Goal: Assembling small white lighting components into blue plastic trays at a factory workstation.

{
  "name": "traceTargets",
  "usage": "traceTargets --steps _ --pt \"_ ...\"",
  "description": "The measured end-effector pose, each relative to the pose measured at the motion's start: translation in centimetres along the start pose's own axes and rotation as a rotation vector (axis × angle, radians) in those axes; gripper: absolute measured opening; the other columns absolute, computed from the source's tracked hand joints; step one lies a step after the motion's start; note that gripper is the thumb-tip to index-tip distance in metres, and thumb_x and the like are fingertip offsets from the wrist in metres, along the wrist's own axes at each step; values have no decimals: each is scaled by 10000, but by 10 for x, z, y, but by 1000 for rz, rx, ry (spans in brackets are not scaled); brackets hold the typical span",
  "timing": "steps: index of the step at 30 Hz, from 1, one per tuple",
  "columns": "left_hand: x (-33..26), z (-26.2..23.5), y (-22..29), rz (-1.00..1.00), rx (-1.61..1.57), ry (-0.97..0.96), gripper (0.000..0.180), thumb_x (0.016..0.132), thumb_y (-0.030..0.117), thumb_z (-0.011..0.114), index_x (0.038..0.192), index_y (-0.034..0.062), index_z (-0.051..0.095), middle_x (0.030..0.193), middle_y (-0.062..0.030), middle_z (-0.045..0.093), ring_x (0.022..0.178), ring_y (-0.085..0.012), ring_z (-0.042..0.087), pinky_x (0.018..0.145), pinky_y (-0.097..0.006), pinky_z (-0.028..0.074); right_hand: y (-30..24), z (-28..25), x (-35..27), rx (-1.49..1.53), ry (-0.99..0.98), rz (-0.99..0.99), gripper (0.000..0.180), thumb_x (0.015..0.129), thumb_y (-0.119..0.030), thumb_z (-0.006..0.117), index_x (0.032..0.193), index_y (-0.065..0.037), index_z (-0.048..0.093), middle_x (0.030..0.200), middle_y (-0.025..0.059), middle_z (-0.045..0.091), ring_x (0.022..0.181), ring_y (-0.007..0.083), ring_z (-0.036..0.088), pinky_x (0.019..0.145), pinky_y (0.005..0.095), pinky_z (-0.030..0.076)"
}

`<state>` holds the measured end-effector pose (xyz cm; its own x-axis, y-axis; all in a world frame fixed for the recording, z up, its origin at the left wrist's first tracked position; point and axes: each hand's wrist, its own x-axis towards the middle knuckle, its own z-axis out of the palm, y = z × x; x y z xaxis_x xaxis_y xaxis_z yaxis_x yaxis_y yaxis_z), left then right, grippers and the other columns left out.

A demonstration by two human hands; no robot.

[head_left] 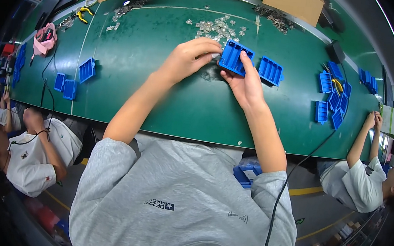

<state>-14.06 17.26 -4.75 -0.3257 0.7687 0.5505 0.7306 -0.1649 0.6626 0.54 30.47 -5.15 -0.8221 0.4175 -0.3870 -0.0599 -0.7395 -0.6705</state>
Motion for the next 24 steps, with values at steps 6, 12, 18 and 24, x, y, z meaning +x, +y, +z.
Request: traceTargets --steps 6,12,18,24 --pt "-7 13 4 -608 -640 105 234 915 89 614 1136 14 612 1008 -63 654 877 -104 610 675 -254 507 1 7 -5 -108 -1 -154 350 978 -365 535 1169 -72 542 1058 67 634 935 160 617 781 348 508" --pt "-6 12 3 -597 -492 189 153 908 99 618 1036 17 634 915 -25 650 793 -97 600 685 -251 493 3 14 -9 -216 -57 -207 394 994 -358 501 1189 -15 503 1087 105 616 934 191 638 742 343 578" --pt "-2 -6 10 -147 65 187 127 882 20 624 1008 15 643 920 -63 651 832 -185 621 731 -289 498 0 14 -8 -222 -123 -116 415 1003 -335 480 1191 33 504 1071 156 628 927 229 667 722 357 605" --pt "-3 -6 11 -38 182 137 197 807 -45 636 990 28 649 933 -106 647 872 -277 616 747 -352 507 4 15 -9 -282 -92 -86 393 1010 -315 463 1160 43 528 1038 149 641 878 217 671 698 329 604"
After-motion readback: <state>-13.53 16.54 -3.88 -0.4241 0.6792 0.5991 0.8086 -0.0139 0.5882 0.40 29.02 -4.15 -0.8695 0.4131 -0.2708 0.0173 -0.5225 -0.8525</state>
